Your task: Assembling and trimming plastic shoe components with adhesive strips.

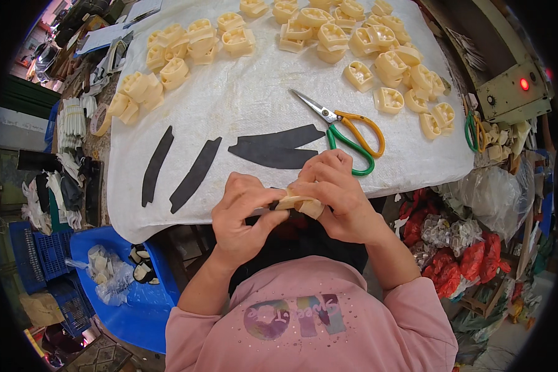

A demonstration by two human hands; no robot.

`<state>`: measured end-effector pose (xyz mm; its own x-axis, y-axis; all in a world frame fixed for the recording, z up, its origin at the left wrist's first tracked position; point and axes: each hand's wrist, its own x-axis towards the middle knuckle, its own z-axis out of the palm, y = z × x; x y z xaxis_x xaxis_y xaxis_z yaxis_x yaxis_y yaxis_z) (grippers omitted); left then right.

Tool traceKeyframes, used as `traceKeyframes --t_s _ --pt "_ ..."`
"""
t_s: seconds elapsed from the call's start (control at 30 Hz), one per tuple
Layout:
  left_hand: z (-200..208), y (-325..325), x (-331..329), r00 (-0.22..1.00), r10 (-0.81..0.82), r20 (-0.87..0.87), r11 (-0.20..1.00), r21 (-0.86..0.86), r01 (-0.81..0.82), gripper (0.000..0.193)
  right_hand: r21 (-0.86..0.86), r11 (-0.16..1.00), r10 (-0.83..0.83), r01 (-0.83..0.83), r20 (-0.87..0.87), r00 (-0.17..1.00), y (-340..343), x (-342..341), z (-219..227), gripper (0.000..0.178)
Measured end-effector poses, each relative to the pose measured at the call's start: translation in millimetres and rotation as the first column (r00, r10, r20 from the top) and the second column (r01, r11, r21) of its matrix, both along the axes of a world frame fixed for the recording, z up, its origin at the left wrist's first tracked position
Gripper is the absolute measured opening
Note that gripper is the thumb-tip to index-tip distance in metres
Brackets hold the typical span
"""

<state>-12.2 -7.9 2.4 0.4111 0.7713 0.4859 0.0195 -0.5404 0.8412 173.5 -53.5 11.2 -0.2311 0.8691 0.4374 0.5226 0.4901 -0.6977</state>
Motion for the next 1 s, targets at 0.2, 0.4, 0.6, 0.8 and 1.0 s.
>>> traceKeyframes --t_s 0.2,0.4,0.6,0.8,1.0 --pt "2 4 -4 0.991 0.127 -0.05 0.955 0.275 -0.109 0.029 0.082 0.996 -0.02 0.019 0.008 1.0 2 -8 -1 0.04" --pt "-2 5 -21 0.975 0.221 -0.007 0.935 0.285 -0.21 0.036 -0.006 0.996 -0.082 0.084 -0.299 0.951 -18 -13 15 0.032" --pt "2 -5 -6 0.99 0.084 0.112 0.963 0.247 -0.109 0.02 -0.564 0.804 -0.425 -0.187 -0.766 0.483 -32 -34 -34 0.026" --pt "-1 -9 -9 0.997 -0.078 -0.018 0.962 0.263 0.08 0.027 -0.404 0.884 -0.366 -0.234 -0.911 0.19 -24 -26 -27 0.02" --pt "5 -7 5 0.96 0.123 -0.25 0.836 0.548 0.035 0.023 -0.473 0.862 -0.414 -0.182 -0.864 0.286 -28 -27 -19 0.019"
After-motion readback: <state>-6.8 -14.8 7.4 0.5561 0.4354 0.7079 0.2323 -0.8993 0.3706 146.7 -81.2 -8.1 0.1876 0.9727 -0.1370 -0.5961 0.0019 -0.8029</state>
